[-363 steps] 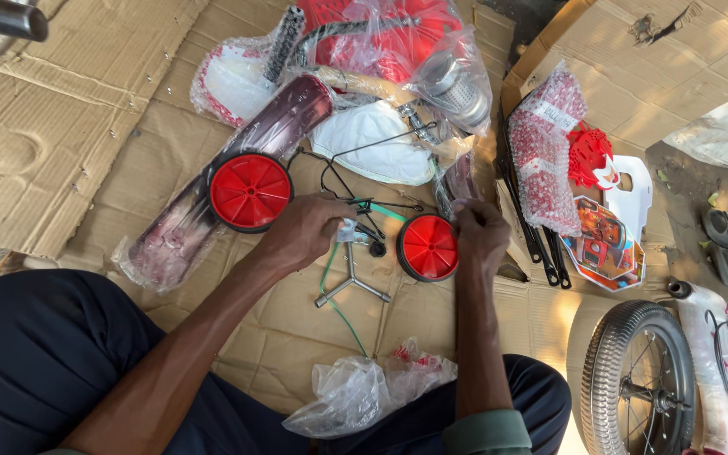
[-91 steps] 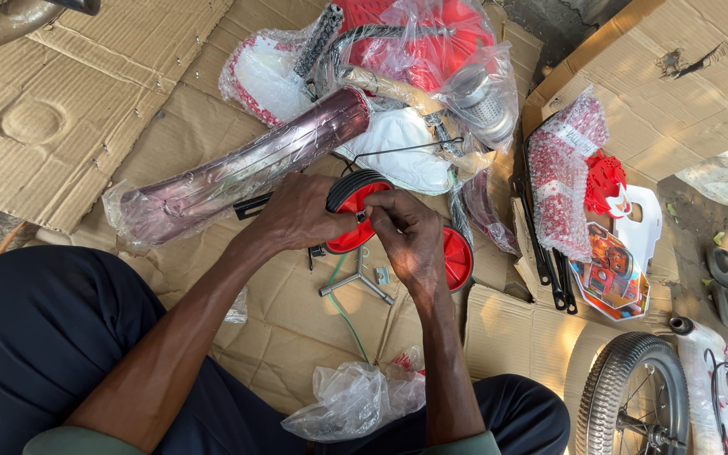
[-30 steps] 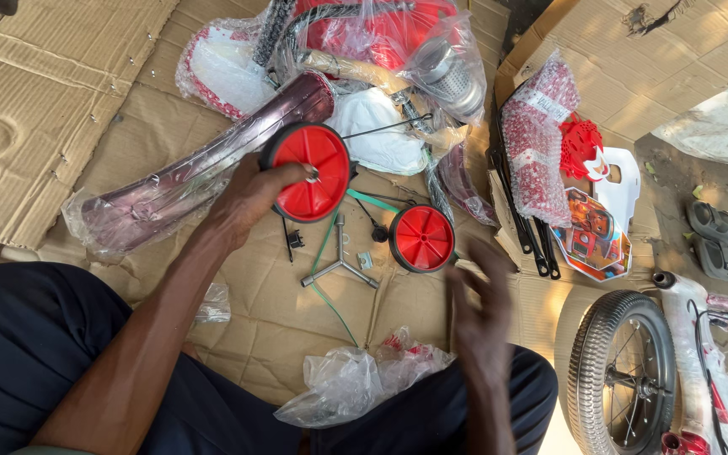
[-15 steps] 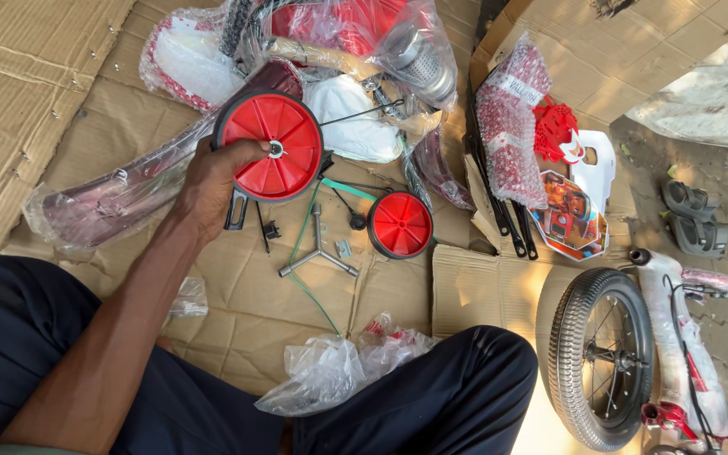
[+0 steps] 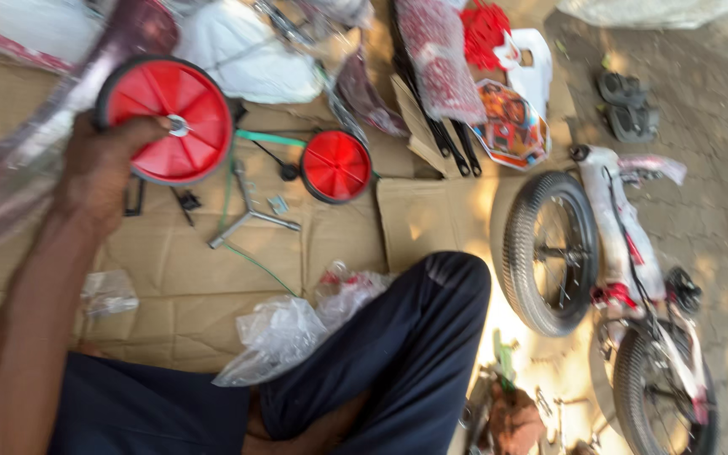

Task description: The person assembles a bicycle by first attaching a black metal rear rack to the frame using a T-handle wrench. They then unwrap two red training wheels and attach them to the rear axle using pliers and a small tool.

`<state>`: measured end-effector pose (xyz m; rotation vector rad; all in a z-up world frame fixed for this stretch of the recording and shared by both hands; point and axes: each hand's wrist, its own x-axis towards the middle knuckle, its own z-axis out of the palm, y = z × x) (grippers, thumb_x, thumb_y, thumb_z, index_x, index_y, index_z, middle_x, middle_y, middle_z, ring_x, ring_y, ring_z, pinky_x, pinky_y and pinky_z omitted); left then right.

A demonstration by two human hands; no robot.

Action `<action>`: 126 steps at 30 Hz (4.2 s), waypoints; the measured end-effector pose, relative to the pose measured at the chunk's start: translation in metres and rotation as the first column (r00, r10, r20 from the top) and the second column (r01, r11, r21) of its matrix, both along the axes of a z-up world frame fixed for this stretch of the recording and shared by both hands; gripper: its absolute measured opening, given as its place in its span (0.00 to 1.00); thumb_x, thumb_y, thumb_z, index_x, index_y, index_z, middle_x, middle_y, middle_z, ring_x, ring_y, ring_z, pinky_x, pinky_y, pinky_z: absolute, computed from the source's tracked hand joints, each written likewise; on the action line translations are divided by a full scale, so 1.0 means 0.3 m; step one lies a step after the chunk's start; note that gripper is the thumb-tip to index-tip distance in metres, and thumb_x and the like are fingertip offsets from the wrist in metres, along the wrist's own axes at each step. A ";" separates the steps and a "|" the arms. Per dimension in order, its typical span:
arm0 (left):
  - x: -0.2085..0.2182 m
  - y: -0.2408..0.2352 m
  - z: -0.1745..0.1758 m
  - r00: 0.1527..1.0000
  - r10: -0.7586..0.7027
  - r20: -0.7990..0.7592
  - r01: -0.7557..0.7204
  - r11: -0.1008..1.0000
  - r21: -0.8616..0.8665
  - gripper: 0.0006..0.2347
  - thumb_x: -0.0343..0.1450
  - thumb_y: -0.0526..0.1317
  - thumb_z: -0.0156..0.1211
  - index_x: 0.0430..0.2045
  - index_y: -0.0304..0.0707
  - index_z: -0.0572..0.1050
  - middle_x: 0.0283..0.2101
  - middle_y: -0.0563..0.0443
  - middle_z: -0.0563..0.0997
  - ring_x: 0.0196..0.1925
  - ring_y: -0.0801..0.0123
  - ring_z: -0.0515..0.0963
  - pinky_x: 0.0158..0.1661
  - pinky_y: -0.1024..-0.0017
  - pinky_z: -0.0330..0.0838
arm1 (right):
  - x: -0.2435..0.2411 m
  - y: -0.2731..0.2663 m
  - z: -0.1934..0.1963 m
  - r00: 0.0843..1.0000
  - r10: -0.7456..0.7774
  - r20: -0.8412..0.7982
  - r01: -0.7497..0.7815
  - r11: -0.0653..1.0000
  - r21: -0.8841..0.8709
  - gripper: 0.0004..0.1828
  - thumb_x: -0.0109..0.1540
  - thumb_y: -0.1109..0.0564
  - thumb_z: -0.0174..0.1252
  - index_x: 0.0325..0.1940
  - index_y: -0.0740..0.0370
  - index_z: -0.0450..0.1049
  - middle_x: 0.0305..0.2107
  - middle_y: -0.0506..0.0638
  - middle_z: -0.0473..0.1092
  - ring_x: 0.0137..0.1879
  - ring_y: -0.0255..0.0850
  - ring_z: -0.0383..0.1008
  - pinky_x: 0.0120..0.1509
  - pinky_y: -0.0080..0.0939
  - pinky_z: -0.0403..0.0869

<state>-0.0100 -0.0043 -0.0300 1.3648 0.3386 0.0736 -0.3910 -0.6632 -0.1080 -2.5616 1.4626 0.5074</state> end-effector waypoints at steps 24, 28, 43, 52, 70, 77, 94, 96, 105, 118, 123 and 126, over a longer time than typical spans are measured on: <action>-0.005 -0.007 0.061 0.971 0.062 0.229 -0.045 0.996 -0.082 0.14 0.65 0.36 0.69 0.42 0.39 0.75 0.42 0.55 0.82 0.44 0.74 0.81 0.51 0.74 0.76 | -0.149 0.163 0.095 0.716 0.344 0.607 -0.449 0.893 0.023 0.31 0.62 0.40 0.59 0.56 0.68 0.67 0.38 0.55 0.78 0.34 0.37 0.81 0.33 0.35 0.75; 0.002 0.007 0.071 0.986 0.143 0.087 -0.136 0.987 -0.083 0.17 0.64 0.38 0.74 0.43 0.35 0.74 0.42 0.54 0.81 0.45 0.74 0.80 0.50 0.73 0.74 | -0.010 0.241 0.041 0.923 0.101 0.370 -0.081 0.994 -0.069 0.37 0.54 0.47 0.70 0.58 0.72 0.67 0.37 0.62 0.76 0.41 0.46 0.78 0.45 0.41 0.75; -0.009 0.023 0.123 0.990 0.048 0.131 -0.039 0.996 -0.077 0.13 0.64 0.40 0.66 0.39 0.33 0.81 0.37 0.54 0.83 0.37 0.75 0.79 0.43 0.73 0.74 | 0.699 0.913 0.622 -0.086 0.718 0.691 -0.766 0.395 -0.507 0.33 0.52 0.68 0.73 0.58 0.61 0.67 0.57 0.59 0.65 0.60 0.52 0.71 0.60 0.49 0.73; 0.006 0.039 0.124 0.993 0.063 0.095 -0.060 0.998 -0.028 0.13 0.63 0.40 0.66 0.38 0.34 0.81 0.36 0.54 0.83 0.36 0.75 0.79 0.41 0.72 0.74 | 0.937 1.384 0.413 -0.383 0.844 0.375 -0.923 -0.358 -0.138 0.28 0.59 0.64 0.55 0.63 0.47 0.72 0.64 0.47 0.65 0.56 0.52 0.73 0.62 0.48 0.74; 0.007 0.062 0.167 0.930 -0.137 0.341 0.073 0.979 0.192 0.14 0.68 0.41 0.65 0.42 0.31 0.82 0.37 0.50 0.86 0.37 0.75 0.81 0.42 0.71 0.77 | 0.994 1.449 0.339 0.912 0.144 0.385 -0.404 0.483 0.777 0.23 0.65 0.51 0.55 0.54 0.75 0.76 0.37 0.62 0.70 0.38 0.46 0.70 0.43 0.44 0.72; 0.000 0.071 0.176 0.892 -0.149 0.426 0.116 0.988 0.102 0.14 0.68 0.39 0.65 0.44 0.30 0.80 0.40 0.52 0.84 0.40 0.76 0.80 0.44 0.72 0.76 | 1.000 1.436 0.568 0.786 -0.194 0.588 -0.528 0.285 0.800 0.21 0.65 0.52 0.58 0.60 0.62 0.76 0.36 0.46 0.75 0.42 0.34 0.70 0.49 0.35 0.69; -0.005 0.094 0.198 0.871 -0.269 0.411 0.104 0.919 0.381 0.11 0.65 0.39 0.65 0.36 0.32 0.79 0.30 0.54 0.78 0.32 0.77 0.74 0.35 0.72 0.73 | 0.988 1.519 0.702 0.725 0.230 0.650 -0.689 0.276 0.671 0.27 0.68 0.52 0.53 0.71 0.62 0.70 0.39 0.53 0.76 0.43 0.34 0.66 0.51 0.37 0.67; 0.002 0.093 0.201 0.888 -0.285 0.360 0.124 0.903 0.411 0.11 0.64 0.39 0.66 0.36 0.33 0.79 0.28 0.53 0.78 0.30 0.76 0.73 0.33 0.71 0.72 | 0.993 1.506 0.711 0.734 0.222 0.641 -0.678 0.271 0.683 0.26 0.67 0.52 0.53 0.69 0.61 0.70 0.40 0.52 0.79 0.45 0.32 0.69 0.52 0.37 0.68; 0.001 0.093 0.214 0.840 -0.353 0.412 0.120 0.862 0.492 0.10 0.64 0.37 0.66 0.34 0.30 0.79 0.30 0.49 0.77 0.30 0.73 0.74 0.32 0.69 0.70 | 0.991 1.494 0.710 0.735 0.217 0.642 -0.678 0.247 0.692 0.26 0.67 0.52 0.53 0.69 0.60 0.70 0.40 0.50 0.80 0.48 0.30 0.69 0.57 0.35 0.65; 0.000 0.079 0.213 0.824 -0.350 0.447 0.108 0.870 0.481 0.11 0.63 0.37 0.66 0.35 0.29 0.79 0.30 0.48 0.76 0.31 0.70 0.75 0.35 0.67 0.71 | 0.956 1.514 0.746 0.938 -0.163 0.305 -0.324 -0.108 0.940 0.24 0.68 0.45 0.52 0.58 0.68 0.72 0.30 0.49 0.67 0.27 0.34 0.64 0.19 0.29 0.61; -0.010 0.066 0.207 0.871 -0.337 0.357 0.188 0.901 0.391 0.11 0.65 0.39 0.65 0.35 0.31 0.80 0.32 0.47 0.77 0.33 0.69 0.75 0.36 0.67 0.72 | 0.914 1.502 0.711 0.936 -0.346 -0.061 -0.125 -0.489 0.863 0.24 0.71 0.46 0.49 0.57 0.72 0.68 0.30 0.48 0.62 0.25 0.29 0.59 0.17 0.23 0.58; -0.027 0.060 0.204 0.864 -0.300 0.404 0.240 0.951 0.193 0.16 0.66 0.42 0.67 0.45 0.34 0.79 0.39 0.52 0.84 0.40 0.76 0.81 0.44 0.73 0.77 | 0.885 1.516 0.689 0.902 -0.286 -0.324 -0.032 -0.792 0.610 0.20 0.74 0.47 0.44 0.55 0.69 0.66 0.30 0.48 0.61 0.25 0.29 0.59 0.18 0.24 0.60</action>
